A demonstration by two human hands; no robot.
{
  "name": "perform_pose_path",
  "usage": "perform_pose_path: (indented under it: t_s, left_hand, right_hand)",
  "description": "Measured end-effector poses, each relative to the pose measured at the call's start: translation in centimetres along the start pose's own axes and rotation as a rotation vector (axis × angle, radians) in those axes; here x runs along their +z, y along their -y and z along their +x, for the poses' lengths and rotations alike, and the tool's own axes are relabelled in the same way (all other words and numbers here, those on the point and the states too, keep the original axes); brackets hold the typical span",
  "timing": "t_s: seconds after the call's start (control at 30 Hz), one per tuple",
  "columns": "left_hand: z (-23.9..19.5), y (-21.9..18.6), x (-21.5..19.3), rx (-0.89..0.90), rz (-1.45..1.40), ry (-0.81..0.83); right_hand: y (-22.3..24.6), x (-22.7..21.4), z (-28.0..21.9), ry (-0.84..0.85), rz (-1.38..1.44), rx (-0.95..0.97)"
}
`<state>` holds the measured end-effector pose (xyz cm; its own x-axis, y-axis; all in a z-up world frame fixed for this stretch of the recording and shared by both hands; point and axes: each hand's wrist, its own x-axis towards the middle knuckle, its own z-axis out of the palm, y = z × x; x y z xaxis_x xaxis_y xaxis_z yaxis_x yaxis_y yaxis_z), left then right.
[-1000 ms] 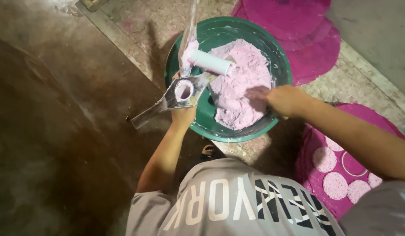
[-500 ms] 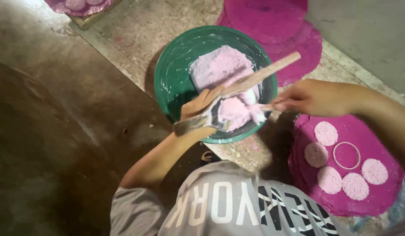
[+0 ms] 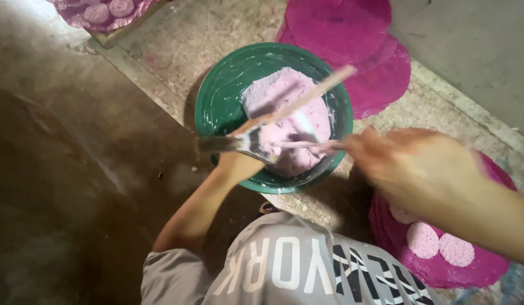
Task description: The person uses a circular metal cutter and a wooden stick to press pink paste into a pink glittery mat, forming multiple small round shapes. They repeatedly fill the cutter with paste from a green bowl, press it into the mat, and remove the cutter to leave the formed circles.
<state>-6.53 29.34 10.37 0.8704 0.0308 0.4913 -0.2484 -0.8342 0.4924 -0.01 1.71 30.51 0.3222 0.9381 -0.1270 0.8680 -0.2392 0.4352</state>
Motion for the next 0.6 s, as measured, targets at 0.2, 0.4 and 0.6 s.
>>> perform_pose_path:
  t_s: [0.2, 0.4, 0.6]
  left_hand:
    - [1.0, -1.7, 1.7, -0.182, -0.284, 0.064]
    - [1.2, -0.2, 0.4, 0.005, -0.043, -0.008]
    - [0.4, -1.3, 3.3, -0.043, -0.105, 0.114]
  right_hand:
    - [2.5, 0.2, 6.3, -0.138, -0.186, 0.000]
    - [0.7, 0.3, 4.4, -0.079, 0.080, -0.033]
    - [4.6, 4.4, 6.9, -0.107, 0.065, -0.141]
